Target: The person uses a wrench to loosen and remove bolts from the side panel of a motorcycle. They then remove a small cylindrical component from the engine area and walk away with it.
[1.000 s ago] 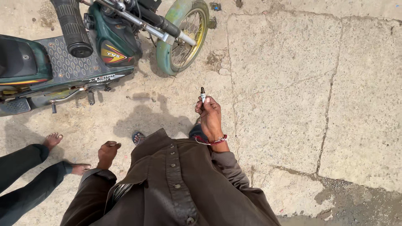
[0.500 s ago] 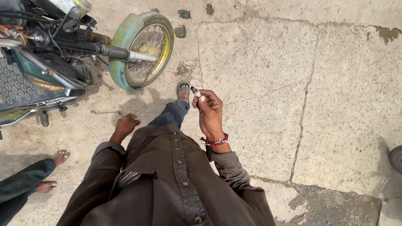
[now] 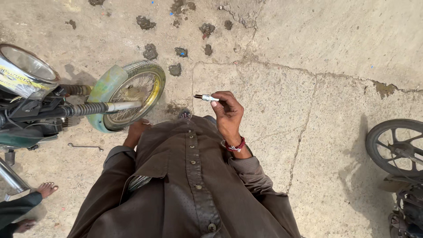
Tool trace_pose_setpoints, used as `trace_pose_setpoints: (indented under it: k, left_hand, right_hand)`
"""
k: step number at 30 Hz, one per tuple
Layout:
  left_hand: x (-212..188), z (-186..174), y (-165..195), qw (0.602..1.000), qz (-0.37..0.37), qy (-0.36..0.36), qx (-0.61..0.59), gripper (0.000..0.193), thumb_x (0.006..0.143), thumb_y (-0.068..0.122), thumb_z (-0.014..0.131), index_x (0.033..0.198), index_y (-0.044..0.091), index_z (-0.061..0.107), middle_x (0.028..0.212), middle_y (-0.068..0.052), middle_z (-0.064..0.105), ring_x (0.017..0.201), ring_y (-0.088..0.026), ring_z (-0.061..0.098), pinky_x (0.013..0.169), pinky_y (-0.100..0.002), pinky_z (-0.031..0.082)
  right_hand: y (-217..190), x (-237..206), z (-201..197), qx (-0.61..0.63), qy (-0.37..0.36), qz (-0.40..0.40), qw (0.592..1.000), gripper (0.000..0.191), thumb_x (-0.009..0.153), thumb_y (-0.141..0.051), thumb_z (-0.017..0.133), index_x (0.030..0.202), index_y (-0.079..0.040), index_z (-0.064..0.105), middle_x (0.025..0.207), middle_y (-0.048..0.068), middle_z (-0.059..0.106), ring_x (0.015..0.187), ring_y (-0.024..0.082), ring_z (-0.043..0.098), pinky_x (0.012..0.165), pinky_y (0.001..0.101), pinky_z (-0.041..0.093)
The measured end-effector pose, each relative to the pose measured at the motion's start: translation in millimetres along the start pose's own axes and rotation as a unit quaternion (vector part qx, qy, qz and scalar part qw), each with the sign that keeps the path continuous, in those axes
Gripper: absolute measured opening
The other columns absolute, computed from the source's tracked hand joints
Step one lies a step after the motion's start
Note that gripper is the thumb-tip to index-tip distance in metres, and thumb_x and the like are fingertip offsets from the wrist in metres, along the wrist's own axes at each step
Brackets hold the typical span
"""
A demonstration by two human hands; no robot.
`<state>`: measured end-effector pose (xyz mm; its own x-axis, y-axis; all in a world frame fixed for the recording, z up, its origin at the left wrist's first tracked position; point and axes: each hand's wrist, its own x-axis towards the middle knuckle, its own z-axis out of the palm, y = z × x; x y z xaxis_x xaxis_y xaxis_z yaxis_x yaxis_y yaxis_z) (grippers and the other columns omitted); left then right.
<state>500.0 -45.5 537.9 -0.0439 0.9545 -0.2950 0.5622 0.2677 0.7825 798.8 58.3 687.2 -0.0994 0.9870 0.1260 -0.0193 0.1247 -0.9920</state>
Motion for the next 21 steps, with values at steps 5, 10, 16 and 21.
trace_pose_setpoints:
  k: [5,10,16,21]
  left_hand:
    - [100,6,27,0.981,-0.161,0.083,-0.072,0.044,0.081,0.028,0.080,0.116,0.003,0.073,0.098,-0.013,0.077,0.088,-0.020,0.072,0.079,-0.036,0.056]
    - [150,11,38,0.918,-0.309,0.177,-0.175,0.039,0.085,0.028,0.080,0.113,0.001,0.076,0.091,-0.018,0.073,0.077,-0.026,0.068,0.073,-0.042,0.052]
    - [197,18,70,0.900,-0.393,0.153,-0.110,0.039,0.085,0.036,0.077,0.109,0.006,0.077,0.093,-0.017,0.077,0.090,-0.029,0.074,0.081,-0.040,0.054]
    - [255,2,77,0.880,-0.433,0.127,-0.150,0.044,0.084,0.040,0.077,0.113,0.006,0.077,0.098,-0.018,0.077,0.094,-0.029,0.073,0.082,-0.039,0.054]
  right_hand:
    - [19,105,-17,0.029,-0.059,-0.012,0.998,0.017,0.097,0.005,0.070,0.113,0.002,0.070,0.114,0.008,0.068,0.098,0.012,0.065,0.084,0.0258,0.055]
    - [51,211,-28,0.064,-0.120,0.022,0.990,0.017,0.095,0.005,0.071,0.112,0.002,0.070,0.113,0.008,0.069,0.094,0.011,0.067,0.080,0.0257,0.056]
    - [73,333,-21,0.012,-0.186,0.070,0.980,0.013,0.100,-0.008,0.072,0.109,0.001,0.069,0.094,0.002,0.063,0.082,0.007,0.054,0.073,0.0230,0.046]
    - [101,417,24,0.071,-0.243,0.138,0.957,0.027,0.106,-0.027,0.063,0.096,-0.003,0.063,0.081,0.001,0.063,0.076,0.007,0.056,0.070,0.0239,0.048]
